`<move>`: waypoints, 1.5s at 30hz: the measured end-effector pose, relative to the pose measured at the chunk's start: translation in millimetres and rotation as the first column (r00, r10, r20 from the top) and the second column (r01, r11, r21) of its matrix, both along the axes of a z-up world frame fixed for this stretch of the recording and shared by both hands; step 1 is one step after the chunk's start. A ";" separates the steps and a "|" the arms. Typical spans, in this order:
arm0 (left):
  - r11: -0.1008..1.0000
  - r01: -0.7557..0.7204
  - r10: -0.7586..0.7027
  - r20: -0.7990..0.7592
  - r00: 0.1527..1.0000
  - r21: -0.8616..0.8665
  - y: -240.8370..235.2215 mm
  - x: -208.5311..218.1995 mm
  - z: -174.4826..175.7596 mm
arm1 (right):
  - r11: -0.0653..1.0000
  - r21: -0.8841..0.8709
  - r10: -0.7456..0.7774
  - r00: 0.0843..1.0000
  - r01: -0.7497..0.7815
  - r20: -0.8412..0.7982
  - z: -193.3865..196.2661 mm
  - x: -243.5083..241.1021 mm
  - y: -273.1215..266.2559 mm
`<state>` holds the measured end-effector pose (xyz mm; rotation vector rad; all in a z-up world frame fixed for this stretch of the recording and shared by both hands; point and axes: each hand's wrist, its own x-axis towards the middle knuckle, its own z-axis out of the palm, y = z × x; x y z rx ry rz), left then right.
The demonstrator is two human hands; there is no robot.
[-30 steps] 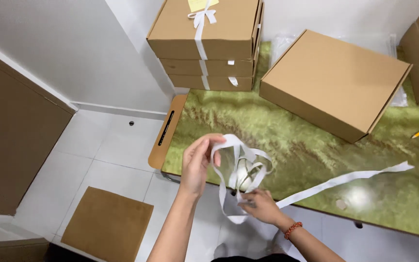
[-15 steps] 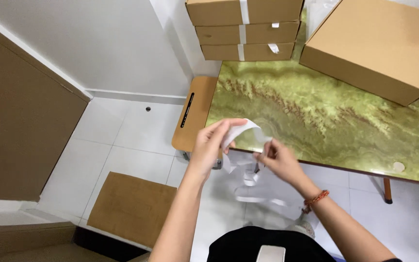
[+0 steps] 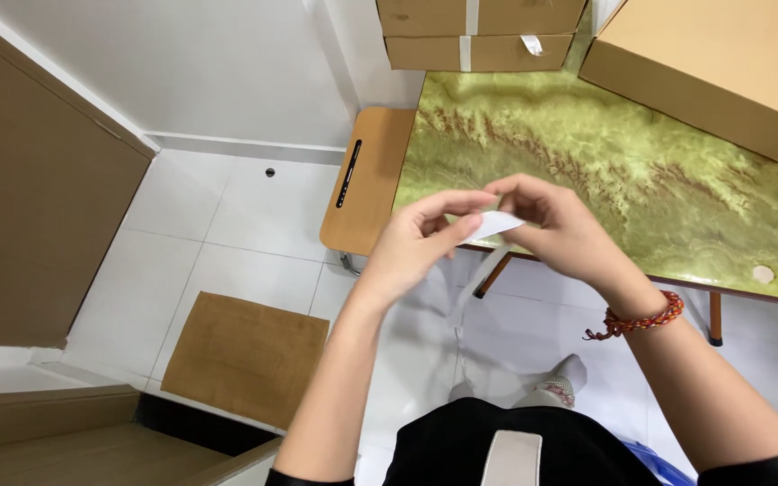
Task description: The person unpacks a light blue shirt from a cardboard box, removes it from a plastic bag, and hangs it on a clothing rack. They then pack a black garment into a box with bubble wrap, close the box, and tie it with a white ribbon. Finally, they unpack another black garment and hang it on the rack.
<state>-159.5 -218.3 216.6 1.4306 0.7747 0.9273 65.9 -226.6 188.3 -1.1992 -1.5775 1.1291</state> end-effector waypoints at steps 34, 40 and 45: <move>0.981 0.067 -0.149 -0.487 0.861 -0.180 -0.5 -15.5 50.7 | 0.936 -0.329 0.006 0.930 0.124 0.367 26.4 85.5 0.7; 0.981 0.192 -0.166 -0.467 0.868 0.008 -1.9 7.3 45.2 | 0.929 -0.134 0.366 0.910 -0.345 0.195 24.0 48.7 -6.0; 0.980 0.201 -0.187 -0.343 0.921 0.006 -1.8 16.3 38.2 | 0.941 -0.067 0.324 0.941 -0.331 -0.096 43.4 9.0 -10.4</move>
